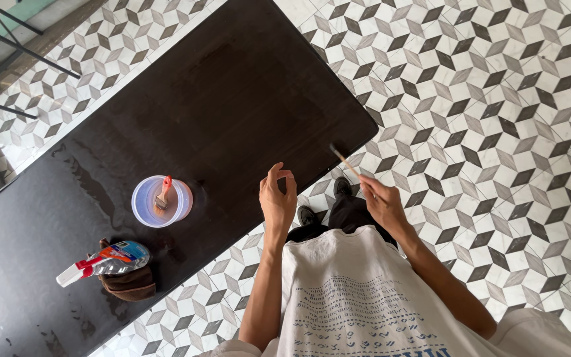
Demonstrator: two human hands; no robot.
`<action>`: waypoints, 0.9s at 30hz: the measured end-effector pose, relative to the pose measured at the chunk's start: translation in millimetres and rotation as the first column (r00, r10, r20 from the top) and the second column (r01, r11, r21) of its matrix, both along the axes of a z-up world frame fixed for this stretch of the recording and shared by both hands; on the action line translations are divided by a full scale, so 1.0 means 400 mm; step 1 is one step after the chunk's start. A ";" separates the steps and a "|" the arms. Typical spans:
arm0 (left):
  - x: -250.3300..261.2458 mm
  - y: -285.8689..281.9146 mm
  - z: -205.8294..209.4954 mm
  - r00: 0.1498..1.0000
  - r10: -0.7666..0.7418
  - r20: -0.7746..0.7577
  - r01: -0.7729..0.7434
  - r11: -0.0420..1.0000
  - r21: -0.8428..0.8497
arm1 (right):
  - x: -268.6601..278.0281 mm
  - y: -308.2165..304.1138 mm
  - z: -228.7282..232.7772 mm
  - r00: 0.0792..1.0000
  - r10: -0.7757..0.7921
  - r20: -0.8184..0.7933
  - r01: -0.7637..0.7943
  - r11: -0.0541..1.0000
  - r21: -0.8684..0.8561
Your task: The person uses a brush to apply a liquid from a container onto a dark wooden table, spreading it across the surface. They repeatedly dip the brush into the container to reload the liquid and continue wiping the table. A spray bottle and a cloth are also visible on the table.
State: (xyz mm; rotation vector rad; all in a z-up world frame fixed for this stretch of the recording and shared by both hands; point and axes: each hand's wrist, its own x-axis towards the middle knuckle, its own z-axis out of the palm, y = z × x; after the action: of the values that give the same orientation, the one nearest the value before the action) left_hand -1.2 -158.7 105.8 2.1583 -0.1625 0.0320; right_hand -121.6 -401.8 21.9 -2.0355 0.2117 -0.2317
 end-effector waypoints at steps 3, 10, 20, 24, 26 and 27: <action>0.000 0.004 -0.003 1.000 0.008 -0.002 -0.008 1.000 0.002 | -0.018 0.011 0.019 0.993 0.069 0.094 -0.064 0.996 -0.055; -0.001 0.010 -0.004 1.000 0.013 -0.001 -0.013 1.000 0.001 | -0.039 -0.018 0.048 0.988 -0.002 0.153 0.028 0.986 -0.163; 0.000 0.005 0.003 1.000 0.016 -0.023 -0.016 1.000 -0.021 | -0.007 0.038 -0.002 0.993 0.018 0.115 -0.013 0.999 -0.046; 0.001 0.007 0.003 0.999 0.020 -0.034 -0.021 1.000 -0.021 | -0.019 0.001 0.008 0.999 -0.006 0.048 0.012 0.993 -0.122; 0.003 0.006 0.002 0.998 0.024 -0.060 -0.025 0.999 -0.020 | -0.011 -0.017 0.020 0.995 -0.043 0.091 0.059 0.981 -0.183; 0.005 0.005 0.001 0.997 0.025 -0.073 -0.027 0.999 -0.020 | 0.007 -0.015 0.020 0.995 -0.049 0.090 0.062 0.987 -0.147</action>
State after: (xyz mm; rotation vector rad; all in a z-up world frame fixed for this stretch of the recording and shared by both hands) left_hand 0.6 -156.7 106.1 2.1372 -0.0913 -0.0302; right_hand -118.8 -407.8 29.9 -2.1645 0.2019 -0.3794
